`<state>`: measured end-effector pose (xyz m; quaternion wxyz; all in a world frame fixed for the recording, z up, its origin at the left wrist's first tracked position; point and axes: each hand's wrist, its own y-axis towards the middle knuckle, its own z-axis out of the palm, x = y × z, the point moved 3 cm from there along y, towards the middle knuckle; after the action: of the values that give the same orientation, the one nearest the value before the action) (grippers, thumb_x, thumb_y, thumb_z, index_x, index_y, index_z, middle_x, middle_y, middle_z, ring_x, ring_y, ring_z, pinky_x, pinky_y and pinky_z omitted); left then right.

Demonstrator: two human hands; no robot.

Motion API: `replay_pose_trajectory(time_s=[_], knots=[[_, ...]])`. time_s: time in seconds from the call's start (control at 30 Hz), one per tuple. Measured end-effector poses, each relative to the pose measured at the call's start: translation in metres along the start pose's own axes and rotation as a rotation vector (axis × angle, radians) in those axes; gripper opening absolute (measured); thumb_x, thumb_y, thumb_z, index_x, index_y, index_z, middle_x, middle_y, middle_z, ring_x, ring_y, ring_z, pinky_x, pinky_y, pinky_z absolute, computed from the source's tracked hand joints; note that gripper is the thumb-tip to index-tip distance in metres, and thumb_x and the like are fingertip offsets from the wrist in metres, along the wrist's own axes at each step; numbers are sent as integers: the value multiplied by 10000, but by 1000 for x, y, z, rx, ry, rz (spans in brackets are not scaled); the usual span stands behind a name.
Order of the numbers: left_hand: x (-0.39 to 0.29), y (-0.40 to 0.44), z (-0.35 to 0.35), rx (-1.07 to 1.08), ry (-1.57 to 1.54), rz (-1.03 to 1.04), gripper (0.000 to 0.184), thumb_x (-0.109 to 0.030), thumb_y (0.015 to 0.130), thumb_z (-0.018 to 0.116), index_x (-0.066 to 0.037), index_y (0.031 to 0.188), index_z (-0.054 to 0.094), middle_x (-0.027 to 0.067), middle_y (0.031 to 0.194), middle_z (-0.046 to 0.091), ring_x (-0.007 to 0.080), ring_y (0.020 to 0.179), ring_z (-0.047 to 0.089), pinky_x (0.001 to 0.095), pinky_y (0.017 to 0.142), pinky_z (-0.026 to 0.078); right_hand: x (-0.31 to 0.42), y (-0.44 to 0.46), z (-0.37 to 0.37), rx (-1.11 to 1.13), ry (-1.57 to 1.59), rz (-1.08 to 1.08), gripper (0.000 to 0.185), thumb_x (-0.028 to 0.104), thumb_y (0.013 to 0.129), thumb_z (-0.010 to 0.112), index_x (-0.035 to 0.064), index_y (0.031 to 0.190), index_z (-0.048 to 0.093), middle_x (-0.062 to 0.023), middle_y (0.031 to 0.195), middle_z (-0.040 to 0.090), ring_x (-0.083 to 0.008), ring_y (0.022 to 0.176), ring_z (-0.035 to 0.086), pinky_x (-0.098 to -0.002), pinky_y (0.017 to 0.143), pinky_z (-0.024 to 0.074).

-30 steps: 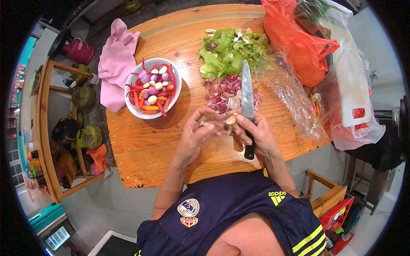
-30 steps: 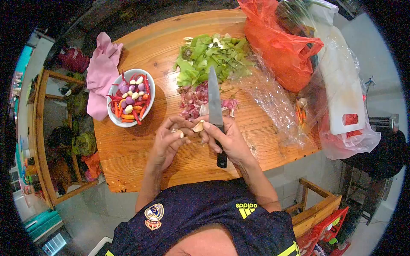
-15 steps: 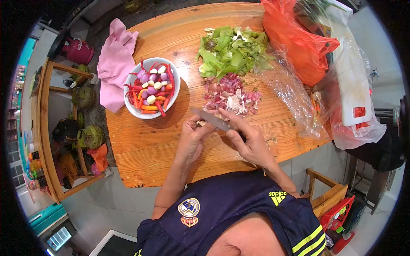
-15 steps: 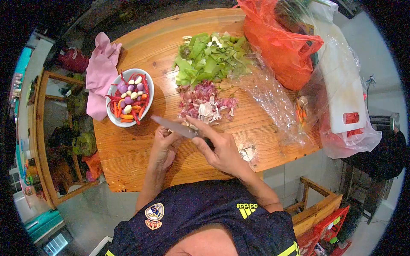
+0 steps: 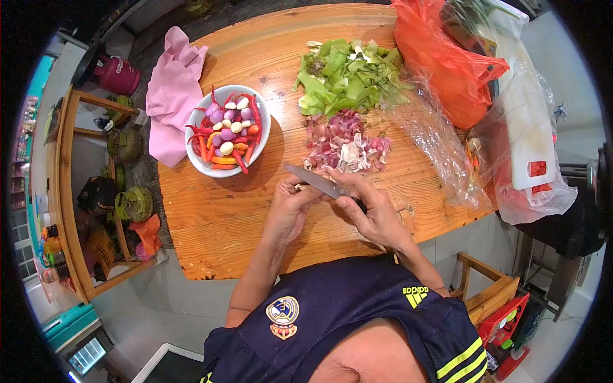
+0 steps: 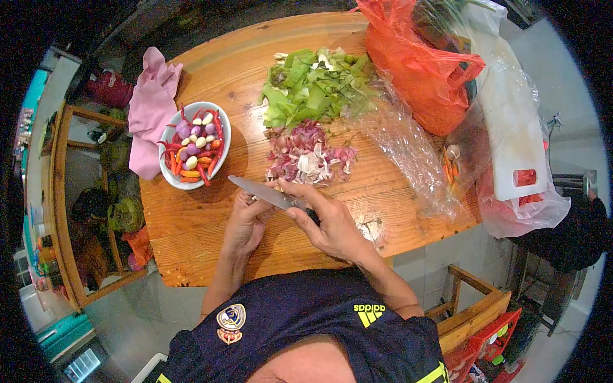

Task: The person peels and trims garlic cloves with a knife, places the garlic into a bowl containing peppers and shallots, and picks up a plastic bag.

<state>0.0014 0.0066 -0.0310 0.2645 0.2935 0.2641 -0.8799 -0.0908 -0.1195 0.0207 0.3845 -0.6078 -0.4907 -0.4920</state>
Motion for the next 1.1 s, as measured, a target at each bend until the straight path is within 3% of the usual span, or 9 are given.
replay_pose_trajectory(time_s=[0.17,0.27,0.37,0.47,0.57,0.67,0.77,0.9,1.1], knots=[[-6,-1,12,22,12,16,169,-33,811,626,2,975,643,87,876,662,142,804,619,279,749,490,-4,0,2,-12,42,5,363,138,905,521,48,1250,457,-148,1132,591,-275,974,627,-334,787,484],[-11,-2,18,9,68,38,154,-31,807,629,-3,957,651,76,857,664,128,793,615,266,746,486,-9,0,4,-56,84,-49,335,146,907,525,39,1219,467,-154,1057,620,-255,931,642,-318,753,483],[-7,0,14,42,146,69,141,-27,805,630,-13,942,659,64,851,664,114,780,612,258,737,483,-12,-2,3,0,126,157,301,146,903,536,31,1176,479,-154,967,647,-227,880,651,-294,703,478],[-5,-1,16,-5,121,35,140,-29,800,637,-21,937,665,54,844,663,104,764,609,253,726,483,-13,2,5,-94,36,-42,270,136,902,539,21,1141,489,-131,865,655,-162,787,637,-271,651,470],[-2,0,15,9,145,38,139,-29,798,640,-17,935,665,54,841,663,99,755,606,249,715,481,-12,2,3,-70,94,27,237,130,902,536,4,1098,495,-117,855,647,-134,751,613,-268,649,473],[-2,1,16,12,132,11,147,-28,792,649,-13,938,661,59,856,664,104,772,611,250,732,487,-22,3,7,-138,95,-91,199,119,909,523,7,1072,495,-76,784,617,-98,640,541,-245,573,440],[-6,3,14,43,101,-42,191,-26,789,654,-6,978,644,69,896,663,120,807,622,258,755,497,-13,2,3,-50,546,130,171,139,930,495,33,1064,498,-8,668,526,-63,522,431,-207,471,338],[-16,3,19,96,-2,-82,253,-22,790,652,2,1039,617,82,943,656,140,847,628,275,774,510,-8,4,-5,89,784,168,143,217,967,424,80,977,463,68,560,325,-24,449,258,-182,403,188],[-12,5,10,53,-5,-93,246,-23,793,648,8,1034,616,90,944,653,136,854,627,280,771,520,-6,1,-9,112,836,320,139,225,972,408,92,959,447,70,545,309,-21,444,246,-182,398,173]])
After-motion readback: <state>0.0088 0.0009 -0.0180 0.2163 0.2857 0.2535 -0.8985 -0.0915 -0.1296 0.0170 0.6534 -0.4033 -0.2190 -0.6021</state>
